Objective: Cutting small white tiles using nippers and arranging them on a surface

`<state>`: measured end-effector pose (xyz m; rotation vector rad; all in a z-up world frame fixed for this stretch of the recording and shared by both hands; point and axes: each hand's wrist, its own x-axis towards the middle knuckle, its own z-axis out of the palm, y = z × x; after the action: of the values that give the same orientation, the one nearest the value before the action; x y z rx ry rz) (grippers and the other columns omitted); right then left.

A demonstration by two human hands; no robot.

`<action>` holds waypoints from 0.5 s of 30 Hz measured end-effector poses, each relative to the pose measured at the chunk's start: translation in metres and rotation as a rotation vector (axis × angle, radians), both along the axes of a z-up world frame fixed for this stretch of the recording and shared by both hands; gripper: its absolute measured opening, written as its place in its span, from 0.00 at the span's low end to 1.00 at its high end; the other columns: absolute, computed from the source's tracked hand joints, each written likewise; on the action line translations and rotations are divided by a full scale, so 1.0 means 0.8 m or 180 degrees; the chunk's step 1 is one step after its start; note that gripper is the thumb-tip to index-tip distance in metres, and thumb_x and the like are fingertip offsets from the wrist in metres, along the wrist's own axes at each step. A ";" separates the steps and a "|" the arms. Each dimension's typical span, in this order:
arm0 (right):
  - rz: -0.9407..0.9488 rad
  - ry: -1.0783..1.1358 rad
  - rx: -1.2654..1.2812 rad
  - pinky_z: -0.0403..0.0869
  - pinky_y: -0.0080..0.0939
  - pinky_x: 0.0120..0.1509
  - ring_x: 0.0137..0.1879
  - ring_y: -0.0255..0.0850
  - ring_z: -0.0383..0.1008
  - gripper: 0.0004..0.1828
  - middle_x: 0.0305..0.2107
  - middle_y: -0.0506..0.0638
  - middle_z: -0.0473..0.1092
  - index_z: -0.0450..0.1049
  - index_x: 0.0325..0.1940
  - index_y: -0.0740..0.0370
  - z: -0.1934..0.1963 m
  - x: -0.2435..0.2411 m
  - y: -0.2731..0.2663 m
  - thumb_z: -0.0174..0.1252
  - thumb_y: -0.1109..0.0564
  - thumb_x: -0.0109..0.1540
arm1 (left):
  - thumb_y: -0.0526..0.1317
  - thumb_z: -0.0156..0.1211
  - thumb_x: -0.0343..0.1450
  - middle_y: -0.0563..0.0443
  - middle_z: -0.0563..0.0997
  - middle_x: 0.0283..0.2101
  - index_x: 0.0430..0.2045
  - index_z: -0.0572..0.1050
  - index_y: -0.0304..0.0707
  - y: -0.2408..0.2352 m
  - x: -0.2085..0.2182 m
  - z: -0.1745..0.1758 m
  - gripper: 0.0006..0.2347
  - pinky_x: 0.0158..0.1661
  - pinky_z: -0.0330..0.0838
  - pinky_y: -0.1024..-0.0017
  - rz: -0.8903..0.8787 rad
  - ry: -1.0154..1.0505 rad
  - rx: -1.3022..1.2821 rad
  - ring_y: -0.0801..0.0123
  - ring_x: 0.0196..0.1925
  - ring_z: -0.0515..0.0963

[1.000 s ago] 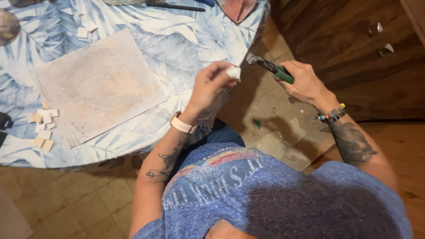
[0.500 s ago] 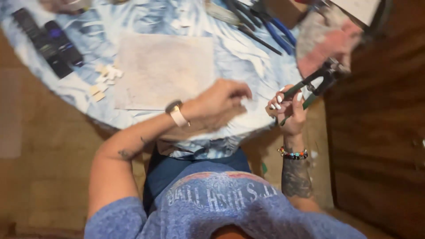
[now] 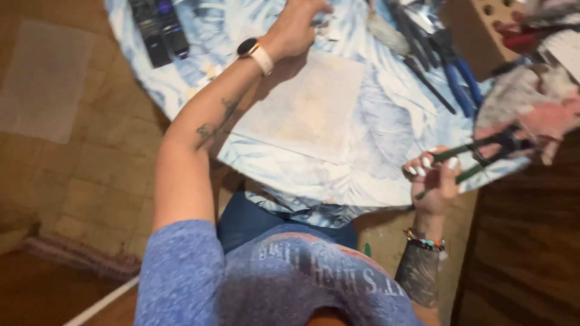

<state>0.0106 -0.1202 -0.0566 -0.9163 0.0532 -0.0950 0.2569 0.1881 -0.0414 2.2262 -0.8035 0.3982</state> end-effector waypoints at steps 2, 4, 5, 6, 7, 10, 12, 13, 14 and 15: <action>0.0017 -0.0027 -0.0107 0.57 0.33 0.34 0.27 0.33 0.56 0.14 0.22 0.45 0.57 0.63 0.40 0.56 0.008 -0.003 0.006 0.47 0.45 0.58 | 0.34 0.47 0.61 0.39 0.71 0.27 0.22 0.68 0.33 0.029 0.035 -0.031 0.04 0.30 0.58 0.58 0.0352 0.0327 0.0613 0.48 0.29 0.67; 0.0046 -0.0044 -0.0221 0.57 0.31 0.33 0.26 0.32 0.56 0.13 0.22 0.44 0.58 0.63 0.40 0.54 0.019 -0.005 0.014 0.48 0.46 0.59 | 0.36 0.41 0.62 0.37 0.70 0.16 0.10 0.65 0.29 0.080 0.020 -0.034 0.10 0.20 0.57 0.53 0.0693 0.0712 0.1203 0.46 0.18 0.68; -0.0022 -0.0003 -0.0388 0.60 0.33 0.36 0.27 0.31 0.57 0.13 0.23 0.43 0.58 0.62 0.38 0.54 0.026 -0.007 0.018 0.48 0.45 0.58 | 0.36 0.42 0.63 0.37 0.70 0.19 0.13 0.65 0.29 0.110 -0.012 -0.019 0.09 0.22 0.58 0.54 0.0754 0.0689 0.1116 0.47 0.21 0.68; -0.0111 0.0018 -0.0547 0.63 0.34 0.38 0.27 0.31 0.57 0.14 0.23 0.41 0.58 0.62 0.36 0.54 0.033 -0.008 0.024 0.49 0.44 0.58 | 0.35 0.43 0.63 0.37 0.70 0.22 0.17 0.66 0.29 0.139 -0.041 -0.001 0.07 0.25 0.59 0.55 0.0797 0.0643 0.1041 0.48 0.24 0.68; -0.0028 0.0023 -0.0534 0.63 0.34 0.38 0.27 0.31 0.57 0.14 0.23 0.41 0.58 0.62 0.36 0.54 0.031 -0.008 0.022 0.49 0.44 0.58 | 0.35 0.43 0.63 0.37 0.70 0.22 0.17 0.66 0.29 0.163 -0.077 0.018 0.07 0.25 0.59 0.55 0.0878 0.0668 0.1047 0.48 0.24 0.68; 0.0001 0.0070 -0.0499 0.60 0.34 0.39 0.29 0.31 0.55 0.13 0.26 0.42 0.57 0.62 0.39 0.49 0.030 -0.011 0.020 0.49 0.42 0.58 | 0.34 0.45 0.65 0.37 0.70 0.32 0.29 0.66 0.29 0.202 -0.161 0.085 0.06 0.31 0.61 0.57 0.0881 0.0453 0.0843 0.50 0.32 0.69; -0.0120 0.0105 -0.0611 0.60 0.33 0.39 0.30 0.30 0.55 0.13 0.27 0.41 0.57 0.63 0.39 0.49 0.036 -0.013 0.024 0.50 0.43 0.58 | 0.33 0.47 0.68 0.37 0.71 0.41 0.40 0.67 0.29 0.201 -0.197 0.129 0.10 0.38 0.63 0.60 0.0800 0.0221 0.0621 0.52 0.41 0.70; -0.0109 0.0099 -0.0605 0.60 0.33 0.39 0.30 0.30 0.55 0.13 0.27 0.41 0.57 0.63 0.39 0.49 0.035 -0.012 0.025 0.50 0.43 0.58 | 0.33 0.47 0.68 0.37 0.71 0.41 0.40 0.67 0.29 0.212 -0.210 0.114 0.10 0.38 0.63 0.60 0.0812 0.0217 0.0625 0.52 0.41 0.70; -0.0128 0.0096 -0.0661 0.59 0.32 0.39 0.30 0.31 0.55 0.12 0.27 0.41 0.57 0.62 0.39 0.50 0.035 -0.013 0.025 0.50 0.43 0.58 | 0.33 0.46 0.66 0.40 0.72 0.41 0.40 0.68 0.30 0.222 -0.224 0.099 0.11 0.43 0.58 0.58 0.0987 0.0226 0.0570 0.56 0.44 0.69; -0.0147 0.0093 -0.0717 0.59 0.32 0.39 0.31 0.31 0.55 0.12 0.28 0.41 0.57 0.62 0.38 0.50 0.034 -0.014 0.025 0.50 0.44 0.58 | 0.32 0.44 0.64 0.43 0.73 0.42 0.40 0.69 0.32 0.233 -0.237 0.084 0.12 0.49 0.53 0.55 0.1161 0.0236 0.0515 0.59 0.46 0.69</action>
<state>-0.0007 -0.1006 -0.0292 -1.1418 0.0921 -0.1326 0.0673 0.3743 0.0257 2.5294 -0.3993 0.4320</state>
